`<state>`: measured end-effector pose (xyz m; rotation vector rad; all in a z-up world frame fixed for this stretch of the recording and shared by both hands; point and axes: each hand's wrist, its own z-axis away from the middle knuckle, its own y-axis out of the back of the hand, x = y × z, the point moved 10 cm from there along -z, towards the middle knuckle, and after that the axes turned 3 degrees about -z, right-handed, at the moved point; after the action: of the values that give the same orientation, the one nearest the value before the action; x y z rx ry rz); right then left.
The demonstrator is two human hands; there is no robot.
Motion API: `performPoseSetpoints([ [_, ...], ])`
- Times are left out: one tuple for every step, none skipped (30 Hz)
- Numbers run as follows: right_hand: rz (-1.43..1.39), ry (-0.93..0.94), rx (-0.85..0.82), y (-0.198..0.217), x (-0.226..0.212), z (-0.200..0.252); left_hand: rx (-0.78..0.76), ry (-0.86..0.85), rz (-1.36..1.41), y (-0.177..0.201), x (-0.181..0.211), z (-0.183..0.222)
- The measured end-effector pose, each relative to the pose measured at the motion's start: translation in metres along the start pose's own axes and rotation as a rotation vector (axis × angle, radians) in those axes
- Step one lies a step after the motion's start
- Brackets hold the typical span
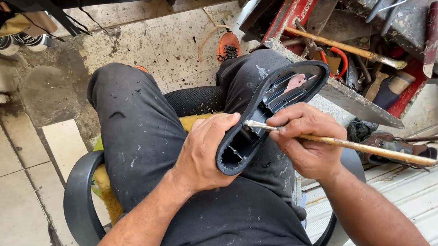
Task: Scraping the inner surface of a shoe sole with a tool and applying a liquid primer or adhesive with a brush.
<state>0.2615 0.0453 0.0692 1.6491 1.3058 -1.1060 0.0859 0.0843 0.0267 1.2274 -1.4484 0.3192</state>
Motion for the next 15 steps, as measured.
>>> performPoseSetpoints([
  [0.007,0.013,-0.006,0.0,0.0,-0.001,0.004,0.002,-0.003,0.001,0.0,0.0],
  [0.009,0.011,-0.001,0.003,0.003,-0.002,-0.002,0.001,-0.001,0.0,0.0,0.001],
  [0.02,0.015,0.013,0.007,0.005,-0.002,-0.006,0.009,-0.001,0.0,-0.002,0.001],
  [0.031,0.019,0.027,0.011,0.008,-0.002,-0.01,0.018,-0.001,-0.001,-0.003,0.001],
  [0.033,0.018,0.034,0.009,0.005,-0.002,-0.017,0.015,0.002,-0.001,-0.004,0.001],
  [0.03,0.013,0.035,0.007,0.003,-0.002,-0.023,0.017,0.0,-0.001,-0.005,0.001],
  [0.027,0.007,0.034,0.005,0.001,-0.001,-0.029,0.022,-0.002,-0.002,-0.006,0.002],
  [0.028,0.004,0.04,0.007,0.003,-0.001,-0.035,0.021,0.0,-0.003,-0.006,0.002],
  [0.025,0.006,0.04,0.007,0.005,-0.002,-0.033,0.03,0.014,-0.003,-0.008,0.003],
  [0.022,0.008,0.041,0.008,0.007,-0.004,-0.03,0.039,0.028,-0.003,-0.008,0.003],
  [0.022,0.009,0.046,0.009,0.007,-0.006,-0.035,0.035,0.028,-0.003,-0.007,0.002],
  [0.057,0.0,0.068,0.012,0.008,-0.008,-0.037,0.039,0.027,-0.002,-0.007,0.001],
  [0.092,-0.01,0.089,0.015,0.009,-0.009,-0.04,0.042,0.027,-0.002,-0.006,0.001],
  [0.094,-0.009,0.095,0.014,0.006,-0.008,-0.044,0.038,0.029,-0.002,-0.006,0.001],
  [0.076,-0.023,0.088,0.012,0.005,-0.007,-0.038,0.039,0.021,-0.002,-0.006,0.002],
])
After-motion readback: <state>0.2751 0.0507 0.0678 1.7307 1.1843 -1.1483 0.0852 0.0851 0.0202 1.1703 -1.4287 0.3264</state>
